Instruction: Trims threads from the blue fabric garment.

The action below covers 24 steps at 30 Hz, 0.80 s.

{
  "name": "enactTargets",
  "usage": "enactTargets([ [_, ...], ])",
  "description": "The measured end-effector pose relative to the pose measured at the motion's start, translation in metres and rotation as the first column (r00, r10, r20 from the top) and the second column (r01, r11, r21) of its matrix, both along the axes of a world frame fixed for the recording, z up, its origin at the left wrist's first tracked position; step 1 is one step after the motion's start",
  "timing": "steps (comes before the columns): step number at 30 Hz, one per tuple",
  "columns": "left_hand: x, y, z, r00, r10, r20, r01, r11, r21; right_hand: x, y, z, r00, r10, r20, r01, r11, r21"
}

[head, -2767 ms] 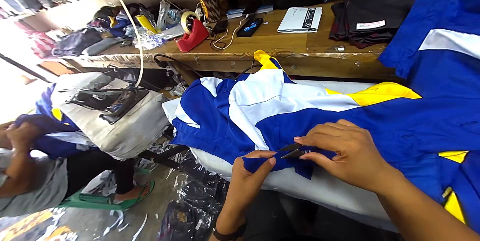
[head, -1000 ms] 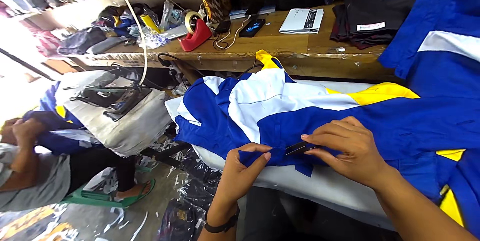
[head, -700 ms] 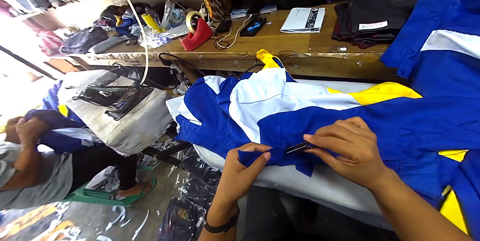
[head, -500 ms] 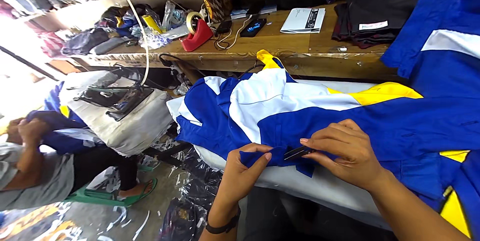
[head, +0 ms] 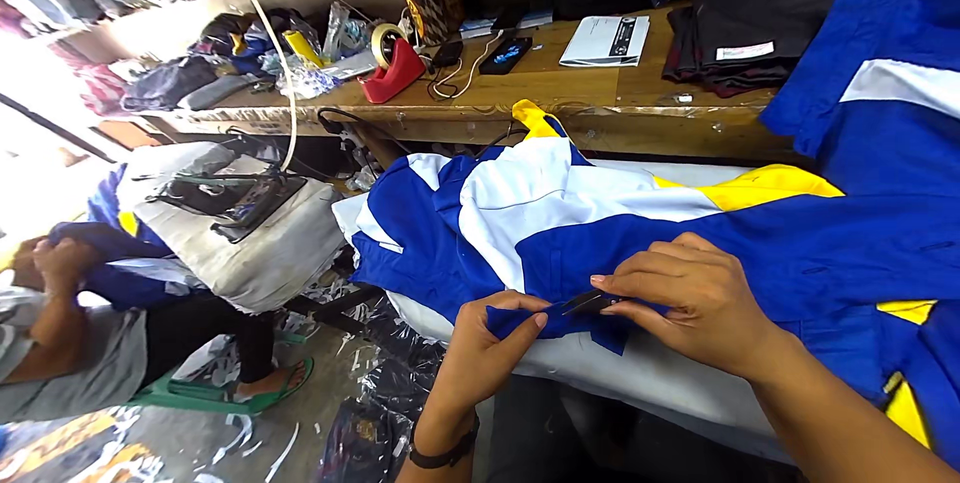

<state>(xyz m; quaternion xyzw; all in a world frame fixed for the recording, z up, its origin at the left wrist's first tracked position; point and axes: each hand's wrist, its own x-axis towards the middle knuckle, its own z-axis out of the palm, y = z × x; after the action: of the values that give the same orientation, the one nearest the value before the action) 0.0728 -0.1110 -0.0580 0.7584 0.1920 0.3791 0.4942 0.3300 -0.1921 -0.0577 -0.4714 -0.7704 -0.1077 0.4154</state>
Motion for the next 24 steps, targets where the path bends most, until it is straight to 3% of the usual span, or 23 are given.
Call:
enactTargets([
  [5, -0.001, 0.000, 0.001, 1.000, -0.002, -0.015, 0.002, 1.000, -0.019, -0.002, 0.001, -0.001, 0.999, 0.023, -0.029, -0.024, 0.999, -0.031],
  [8, -0.003, -0.001, -0.001, 1.000, 0.010, 0.005, -0.010, 0.999, 0.034, -0.009, -0.003, -0.004, 0.960, 0.029, -0.280, -0.085, 0.978, -0.191],
  [11, -0.008, -0.004, -0.007, 0.999, 0.046, -0.018, -0.042, 0.985, 0.169, -0.033, -0.007, -0.008, 0.871, 0.053, -0.488, -0.253, 0.900, -0.354],
  [14, -0.030, -0.010, -0.012, 0.986, 0.160, -0.041, -0.138, 0.935, 0.326, -0.061, -0.005, -0.018, 0.871, 0.035, -0.490, -0.248, 0.893, -0.377],
  [17, -0.074, -0.025, -0.013, 0.909, 0.417, -0.024, -0.382, 0.853, 0.356, -0.080, -0.006, -0.020, 0.896, -0.022, -0.444, -0.111, 0.956, -0.271],
  [18, -0.088, -0.034, -0.013, 0.904, 0.425, -0.043, -0.397, 0.875, 0.278, -0.087, -0.006, -0.021, 0.901, -0.033, -0.432, -0.073, 0.972, -0.224],
  [20, -0.110, -0.053, -0.014, 0.983, 0.138, -0.120, -0.145, 0.988, -0.057, -0.099, -0.007, -0.024, 0.926, -0.007, -0.378, -0.041, 0.992, -0.120],
  [22, -0.101, -0.064, -0.029, 0.990, -0.137, -0.035, 0.114, 0.921, -0.373, -0.113, -0.012, -0.028, 0.955, 0.073, -0.287, -0.092, 0.994, -0.053],
  [23, -0.088, -0.070, -0.033, 0.995, -0.094, 0.022, 0.094, 0.881, -0.464, -0.119, -0.016, -0.030, 0.963, 0.125, -0.239, -0.140, 0.989, -0.047],
  [24, -0.073, -0.075, -0.033, 0.997, 0.060, 0.047, -0.026, 0.852, -0.524, -0.123, -0.020, -0.032, 0.964, 0.168, -0.207, -0.182, 0.982, -0.050],
])
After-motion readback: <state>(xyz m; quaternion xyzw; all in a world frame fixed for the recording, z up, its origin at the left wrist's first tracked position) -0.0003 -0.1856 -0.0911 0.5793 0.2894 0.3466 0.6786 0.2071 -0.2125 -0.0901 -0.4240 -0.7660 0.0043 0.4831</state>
